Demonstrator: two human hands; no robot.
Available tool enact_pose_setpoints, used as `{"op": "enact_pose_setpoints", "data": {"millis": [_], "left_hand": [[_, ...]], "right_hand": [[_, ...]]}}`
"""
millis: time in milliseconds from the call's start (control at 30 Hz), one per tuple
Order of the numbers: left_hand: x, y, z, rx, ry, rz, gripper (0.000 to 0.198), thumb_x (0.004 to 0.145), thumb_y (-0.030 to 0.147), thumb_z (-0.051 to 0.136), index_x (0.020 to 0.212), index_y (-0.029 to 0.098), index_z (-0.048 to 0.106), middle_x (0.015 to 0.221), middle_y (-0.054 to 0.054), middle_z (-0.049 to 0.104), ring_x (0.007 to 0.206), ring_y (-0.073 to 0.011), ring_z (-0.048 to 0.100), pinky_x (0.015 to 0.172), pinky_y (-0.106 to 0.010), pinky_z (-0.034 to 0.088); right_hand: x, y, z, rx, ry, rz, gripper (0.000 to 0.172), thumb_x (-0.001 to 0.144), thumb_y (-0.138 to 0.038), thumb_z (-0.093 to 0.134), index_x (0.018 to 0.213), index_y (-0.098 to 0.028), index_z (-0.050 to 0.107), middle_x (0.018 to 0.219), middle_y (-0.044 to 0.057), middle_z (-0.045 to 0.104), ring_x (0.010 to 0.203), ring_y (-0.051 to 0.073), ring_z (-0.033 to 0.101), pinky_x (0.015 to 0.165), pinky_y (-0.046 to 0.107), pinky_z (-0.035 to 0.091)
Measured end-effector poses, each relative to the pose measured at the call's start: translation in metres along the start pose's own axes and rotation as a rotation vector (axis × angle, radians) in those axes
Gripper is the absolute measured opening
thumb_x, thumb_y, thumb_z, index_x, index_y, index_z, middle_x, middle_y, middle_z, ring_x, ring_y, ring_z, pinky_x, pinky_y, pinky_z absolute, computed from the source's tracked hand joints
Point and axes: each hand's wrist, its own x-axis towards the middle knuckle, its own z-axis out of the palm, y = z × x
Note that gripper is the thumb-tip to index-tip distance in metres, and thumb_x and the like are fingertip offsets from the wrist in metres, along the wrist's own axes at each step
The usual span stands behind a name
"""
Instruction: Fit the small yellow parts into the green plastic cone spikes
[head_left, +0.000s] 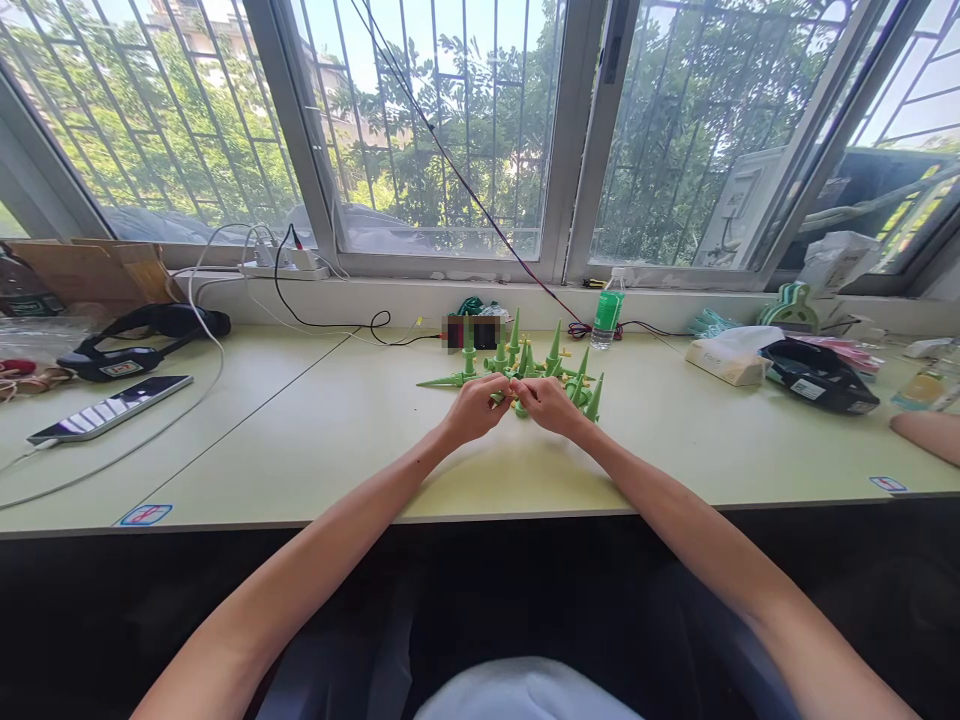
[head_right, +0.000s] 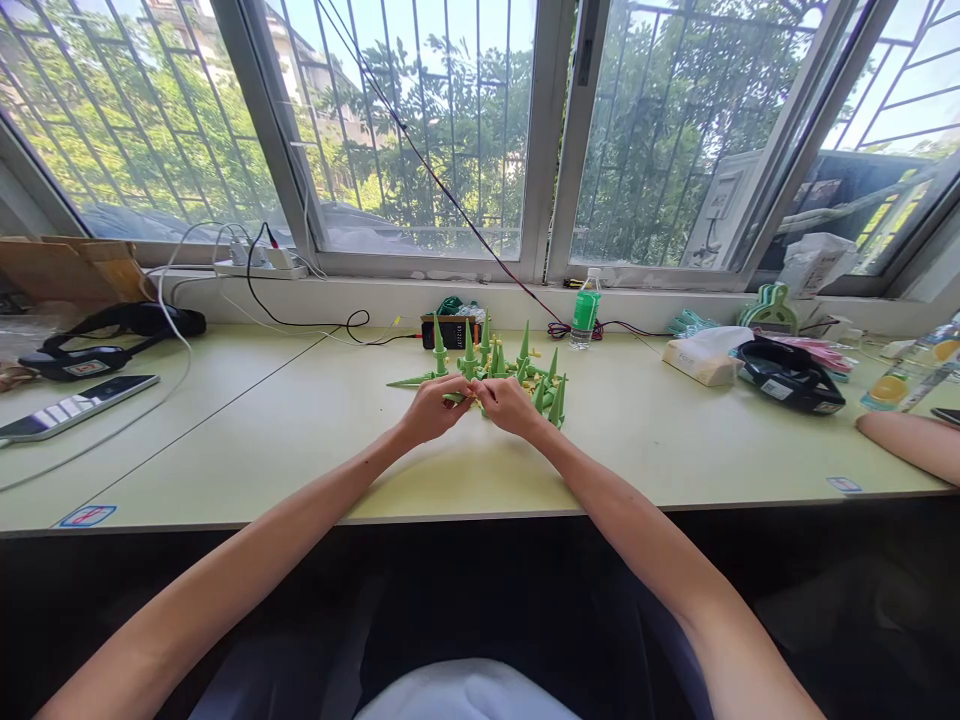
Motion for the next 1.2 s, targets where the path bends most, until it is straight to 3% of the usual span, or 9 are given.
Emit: {"op": "enact_pose_setpoints", "data": {"millis": [500,1033,1200], "left_hand": [[0.0012,0.0021,-0.0017,-0.039,-0.021,-0.102,0.01,0.083,0.022,0.067,0.077,0.018,0.061,0.067,0.002,0.058,0.051,-0.0069,0.045,0.052,-0.02,0.04],[-0.0002,0.002,-0.0001,0.013,0.027,0.011,0.017,0.088,0.025,0.062,0.074,0.017,0.057,0.074,-0.001,0.062,0.058,-0.0083,0.05,0.05,-0.019,0.042],[-0.0014,0.0009,0.0011,0.052,0.038,0.043,0.019,0.092,0.025,0.058,0.075,0.018,0.055,0.076,-0.001,0.062,0.058,-0.0078,0.049,0.051,-0.019,0.042]], "right_hand": [[0.0,0.0016,0.0008,-0.017,0.031,0.005,0.053,0.098,-0.053,0.031,0.057,-0.019,0.034,0.052,-0.003,0.036,0.054,0.01,0.029,0.055,0.027,0.022],[-0.001,-0.0004,0.0012,-0.018,0.022,-0.019,0.055,0.099,-0.054,0.03,0.059,-0.018,0.043,0.053,-0.003,0.036,0.055,0.011,0.026,0.055,0.026,0.022],[-0.0013,-0.0014,0.0017,0.006,0.037,-0.026,0.052,0.099,-0.052,0.031,0.06,-0.019,0.039,0.054,-0.003,0.033,0.055,0.011,0.025,0.055,0.026,0.021]]}}
